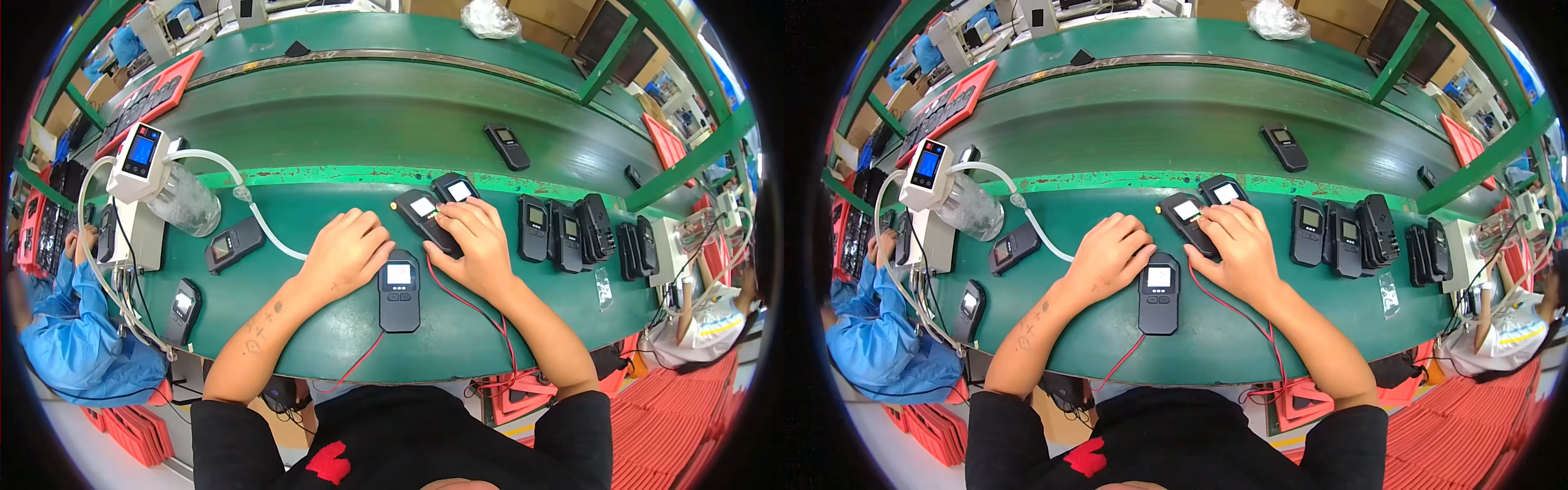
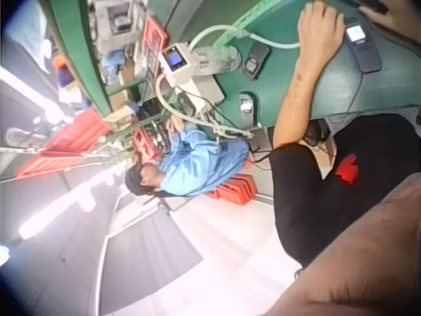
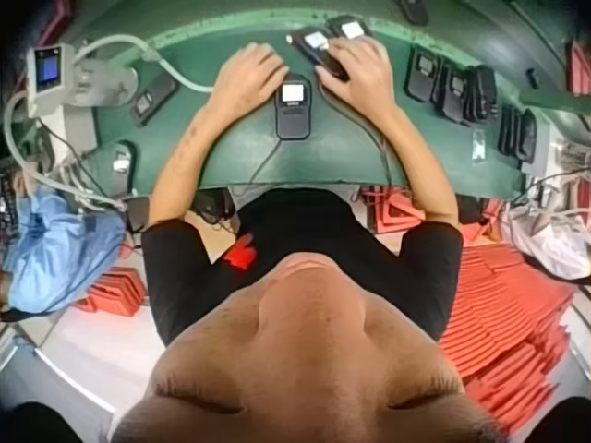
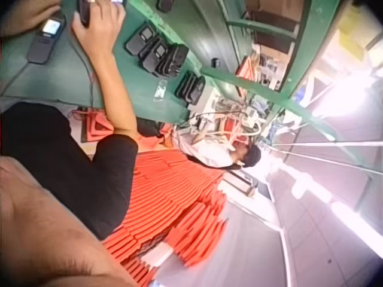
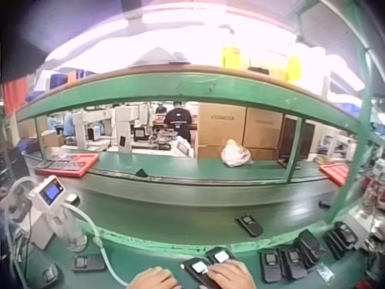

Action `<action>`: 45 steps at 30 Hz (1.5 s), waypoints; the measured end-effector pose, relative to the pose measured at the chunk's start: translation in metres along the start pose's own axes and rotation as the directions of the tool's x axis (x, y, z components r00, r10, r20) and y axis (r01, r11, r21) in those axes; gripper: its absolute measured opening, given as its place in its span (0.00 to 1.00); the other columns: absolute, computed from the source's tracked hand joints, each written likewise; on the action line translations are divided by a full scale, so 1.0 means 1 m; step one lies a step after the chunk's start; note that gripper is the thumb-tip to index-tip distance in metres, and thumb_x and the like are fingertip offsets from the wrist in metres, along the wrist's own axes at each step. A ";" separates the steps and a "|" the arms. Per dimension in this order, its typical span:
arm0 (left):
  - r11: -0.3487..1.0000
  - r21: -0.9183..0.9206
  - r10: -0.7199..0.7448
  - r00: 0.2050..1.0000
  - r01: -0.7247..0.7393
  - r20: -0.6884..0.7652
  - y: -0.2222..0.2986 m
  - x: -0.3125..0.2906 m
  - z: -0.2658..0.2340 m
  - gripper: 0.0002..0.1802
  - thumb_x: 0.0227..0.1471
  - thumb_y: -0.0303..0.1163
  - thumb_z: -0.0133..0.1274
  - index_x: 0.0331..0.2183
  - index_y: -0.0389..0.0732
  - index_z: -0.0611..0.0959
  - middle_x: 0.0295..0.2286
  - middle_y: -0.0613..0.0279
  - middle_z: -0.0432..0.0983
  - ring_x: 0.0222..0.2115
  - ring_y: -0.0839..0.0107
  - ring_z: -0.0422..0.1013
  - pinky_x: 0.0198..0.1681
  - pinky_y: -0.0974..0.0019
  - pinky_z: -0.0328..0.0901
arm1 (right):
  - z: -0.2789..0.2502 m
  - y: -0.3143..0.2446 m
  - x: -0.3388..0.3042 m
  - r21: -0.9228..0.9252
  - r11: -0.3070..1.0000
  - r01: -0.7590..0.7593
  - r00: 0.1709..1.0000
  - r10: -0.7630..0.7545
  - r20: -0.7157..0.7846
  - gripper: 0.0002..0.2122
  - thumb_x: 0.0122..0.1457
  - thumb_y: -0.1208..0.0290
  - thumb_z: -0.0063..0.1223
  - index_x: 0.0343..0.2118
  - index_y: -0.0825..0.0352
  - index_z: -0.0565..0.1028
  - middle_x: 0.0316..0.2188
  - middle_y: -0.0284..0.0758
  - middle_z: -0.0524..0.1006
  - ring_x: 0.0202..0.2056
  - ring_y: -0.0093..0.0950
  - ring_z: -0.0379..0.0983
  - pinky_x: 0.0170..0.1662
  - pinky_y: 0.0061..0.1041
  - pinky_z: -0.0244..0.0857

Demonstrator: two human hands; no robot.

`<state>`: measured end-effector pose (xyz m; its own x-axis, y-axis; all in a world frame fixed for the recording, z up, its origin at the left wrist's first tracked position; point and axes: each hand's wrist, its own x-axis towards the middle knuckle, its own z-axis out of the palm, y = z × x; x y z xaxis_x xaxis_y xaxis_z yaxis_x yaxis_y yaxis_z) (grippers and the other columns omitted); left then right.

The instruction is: Assembling and testing handheld electronic terminals by inserting batteries and checking components on a production line.

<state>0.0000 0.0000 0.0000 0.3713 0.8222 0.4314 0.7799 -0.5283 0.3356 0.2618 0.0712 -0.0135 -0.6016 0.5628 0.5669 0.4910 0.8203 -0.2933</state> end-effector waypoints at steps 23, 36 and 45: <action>1.000 -0.009 -0.023 1.000 0.023 0.009 -0.001 0.003 0.002 0.06 0.57 0.31 0.60 0.33 0.39 0.82 0.34 0.59 0.74 0.36 0.57 0.70 0.41 0.56 0.67 | -0.138 -0.165 0.092 0.974 -0.197 0.111 0.941 -0.294 -0.167 0.19 0.71 0.57 0.52 0.35 0.73 0.79 0.38 0.47 0.81 0.38 0.42 0.77 0.44 0.40 0.73; 0.997 -0.052 -0.048 0.999 0.049 0.013 -0.007 -0.003 -0.002 0.06 0.57 0.31 0.59 0.33 0.38 0.83 0.33 0.58 0.73 0.36 0.58 0.70 0.42 0.56 0.68 | -0.070 -0.022 0.069 0.396 0.840 -0.370 0.927 0.365 0.092 0.08 0.68 0.71 0.54 0.44 0.71 0.76 0.38 0.36 0.78 0.36 0.27 0.76 0.42 0.31 0.71; 0.863 -0.359 -0.221 0.904 0.356 0.366 -0.019 0.005 -0.038 0.06 0.51 0.29 0.65 0.33 0.39 0.85 0.33 0.61 0.76 0.39 0.62 0.73 0.43 0.59 0.69 | -0.017 0.028 0.020 -0.144 0.825 -0.547 0.834 0.552 -0.004 0.19 0.60 0.62 0.66 0.48 0.70 0.79 0.32 0.35 0.76 0.34 0.23 0.75 0.40 0.27 0.69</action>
<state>-0.0319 0.0057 0.0278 0.3473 0.9377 0.0095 0.6241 -0.2387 0.7440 0.2743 0.1037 0.0026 -0.2277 0.9218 0.3137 0.8250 0.3537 -0.4408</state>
